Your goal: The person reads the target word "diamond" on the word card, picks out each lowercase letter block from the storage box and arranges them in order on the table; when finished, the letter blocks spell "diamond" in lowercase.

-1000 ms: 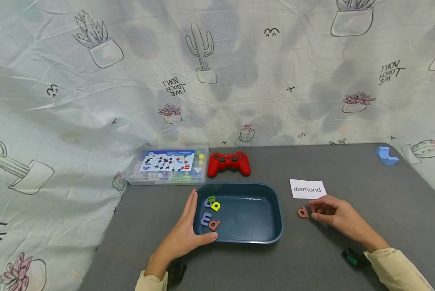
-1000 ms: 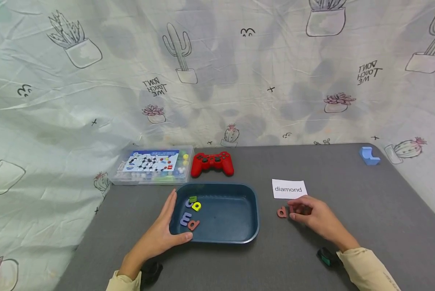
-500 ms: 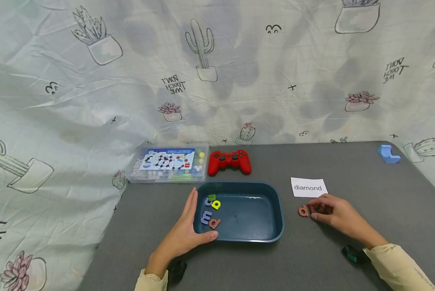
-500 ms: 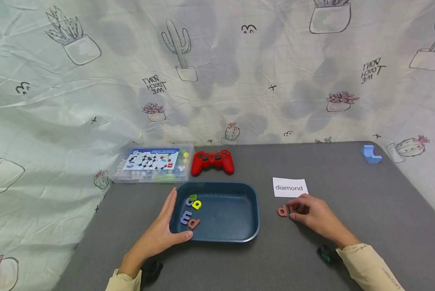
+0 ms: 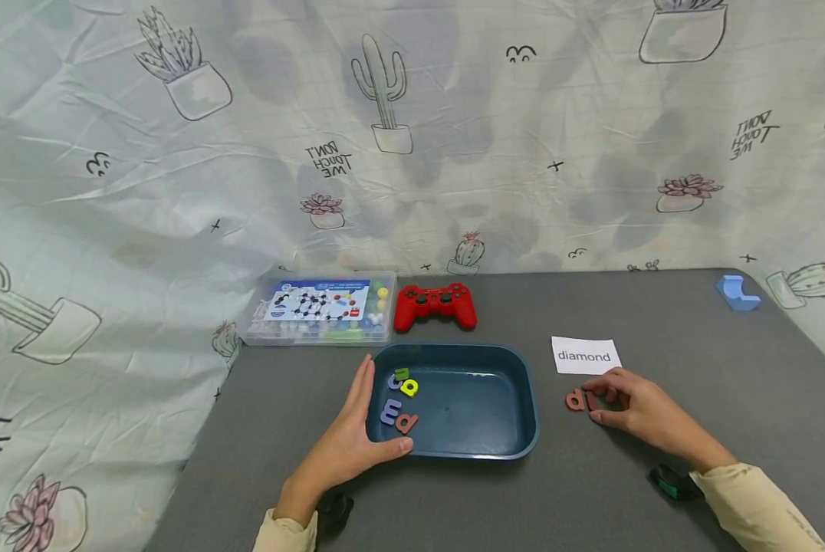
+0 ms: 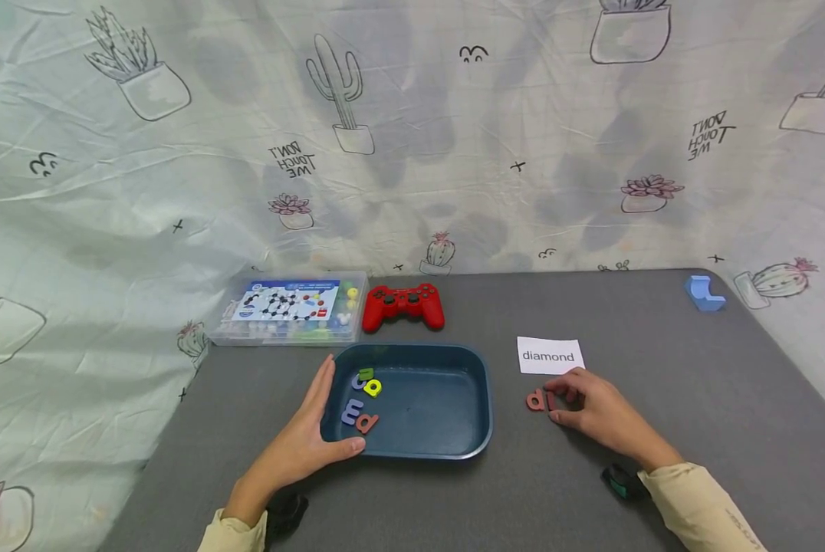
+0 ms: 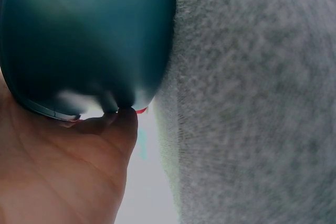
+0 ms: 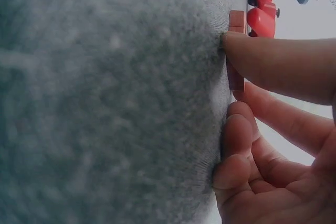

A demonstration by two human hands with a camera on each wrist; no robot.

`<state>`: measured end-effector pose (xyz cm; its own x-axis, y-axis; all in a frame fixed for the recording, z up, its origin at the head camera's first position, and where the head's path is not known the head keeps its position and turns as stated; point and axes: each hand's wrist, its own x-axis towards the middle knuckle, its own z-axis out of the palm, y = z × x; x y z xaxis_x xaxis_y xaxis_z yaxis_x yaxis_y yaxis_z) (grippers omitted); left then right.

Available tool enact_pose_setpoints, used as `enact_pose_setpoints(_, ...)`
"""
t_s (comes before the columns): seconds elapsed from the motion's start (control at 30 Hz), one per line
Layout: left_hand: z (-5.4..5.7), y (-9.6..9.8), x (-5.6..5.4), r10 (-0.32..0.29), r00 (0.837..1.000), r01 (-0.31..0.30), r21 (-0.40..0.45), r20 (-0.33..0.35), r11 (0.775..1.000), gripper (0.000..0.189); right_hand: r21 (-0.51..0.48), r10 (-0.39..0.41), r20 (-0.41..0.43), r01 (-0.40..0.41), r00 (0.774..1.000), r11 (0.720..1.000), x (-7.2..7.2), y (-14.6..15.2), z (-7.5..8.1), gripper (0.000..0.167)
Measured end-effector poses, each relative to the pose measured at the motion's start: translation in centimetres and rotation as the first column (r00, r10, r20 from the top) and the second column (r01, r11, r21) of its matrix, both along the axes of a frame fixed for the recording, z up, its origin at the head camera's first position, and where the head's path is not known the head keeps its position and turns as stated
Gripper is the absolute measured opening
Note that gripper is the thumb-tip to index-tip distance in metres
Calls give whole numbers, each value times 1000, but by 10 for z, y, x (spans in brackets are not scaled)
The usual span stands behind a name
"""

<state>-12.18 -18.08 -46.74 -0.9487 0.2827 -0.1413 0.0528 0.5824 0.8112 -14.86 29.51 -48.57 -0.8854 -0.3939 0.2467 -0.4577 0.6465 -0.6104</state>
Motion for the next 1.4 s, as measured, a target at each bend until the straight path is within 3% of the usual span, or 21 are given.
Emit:
enact_pose_setpoints(1.13, 10, 0, 0, 14, 1000, -15, 12, 9, 1000, 130, -2, -24, 32, 25, 999, 1000, -3, 2, 11, 36)
enact_pose_setpoints(1.4, 7, 0, 3, 8, 1000, -8, 24, 7, 1000, 130, -87, -52, 145, 66, 988, 994, 2, 1, 12, 41)
